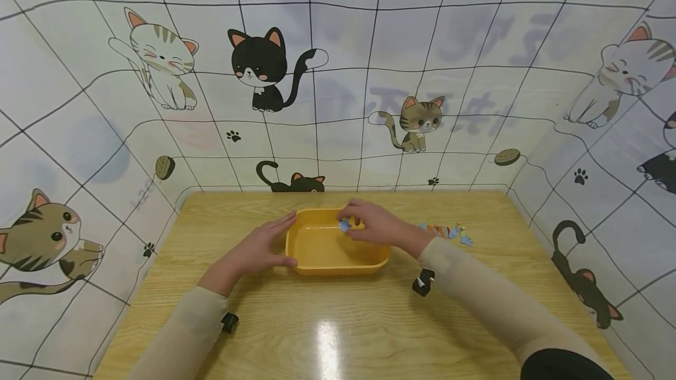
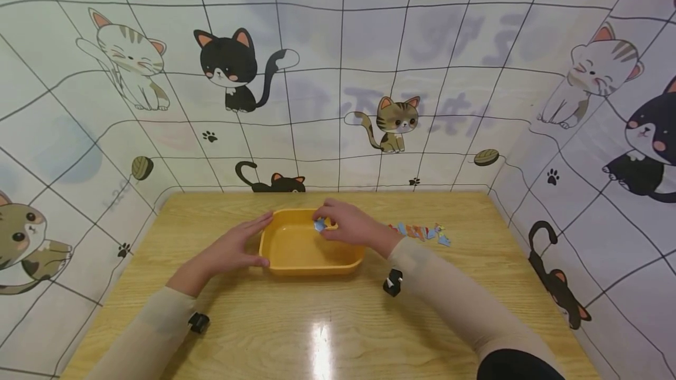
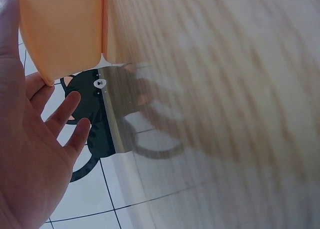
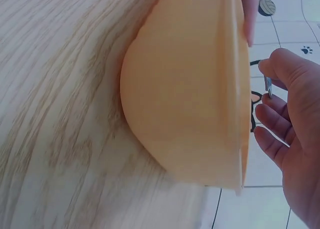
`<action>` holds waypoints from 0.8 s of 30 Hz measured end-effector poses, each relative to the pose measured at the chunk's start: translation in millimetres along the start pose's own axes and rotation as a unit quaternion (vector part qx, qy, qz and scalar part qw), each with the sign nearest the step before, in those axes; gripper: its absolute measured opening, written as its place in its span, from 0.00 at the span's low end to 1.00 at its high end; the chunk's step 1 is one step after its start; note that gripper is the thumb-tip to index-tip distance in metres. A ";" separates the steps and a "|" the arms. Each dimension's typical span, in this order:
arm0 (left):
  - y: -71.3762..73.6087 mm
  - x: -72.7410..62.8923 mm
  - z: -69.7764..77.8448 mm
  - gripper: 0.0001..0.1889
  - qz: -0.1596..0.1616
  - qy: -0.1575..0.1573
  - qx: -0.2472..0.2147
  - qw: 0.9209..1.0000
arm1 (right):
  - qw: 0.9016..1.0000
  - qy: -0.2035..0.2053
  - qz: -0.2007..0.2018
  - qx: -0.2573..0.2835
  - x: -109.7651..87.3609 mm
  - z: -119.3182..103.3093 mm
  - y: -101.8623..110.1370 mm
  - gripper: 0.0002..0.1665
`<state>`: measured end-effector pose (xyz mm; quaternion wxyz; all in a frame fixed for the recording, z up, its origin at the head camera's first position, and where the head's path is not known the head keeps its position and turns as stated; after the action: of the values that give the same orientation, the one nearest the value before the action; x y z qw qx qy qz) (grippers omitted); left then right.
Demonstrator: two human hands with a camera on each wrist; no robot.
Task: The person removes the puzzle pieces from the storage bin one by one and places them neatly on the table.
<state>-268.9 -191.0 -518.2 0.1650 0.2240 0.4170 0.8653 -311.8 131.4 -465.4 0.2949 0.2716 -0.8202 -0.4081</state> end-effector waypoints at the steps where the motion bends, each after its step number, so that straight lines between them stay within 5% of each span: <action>1: -0.1 0.0 -0.5 0.61 0.000 -0.002 0.001 1.000 | 1.000 0.000 0.004 0.003 -1.8 1.5 1.8 0.20; 24: 0.7 -1.1 2.0 0.61 -0.001 0.005 -0.002 1.000 | 0.993 -0.013 0.106 0.051 -47.5 19.4 40.1 0.19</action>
<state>-266.9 -190.7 -516.9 0.1642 0.2186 0.4167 0.8670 -301.5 194.7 -454.1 0.3113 0.1922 -0.8679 -0.3360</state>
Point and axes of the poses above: each hand's wrist, its own x-axis towards the middle knuckle, its own y-axis out of the back of the hand, z = x × y, the point moved 3 cm from there along x, towards the middle knuckle, and after that the axes turned 10 degrees about z, right-handed, at the moved point
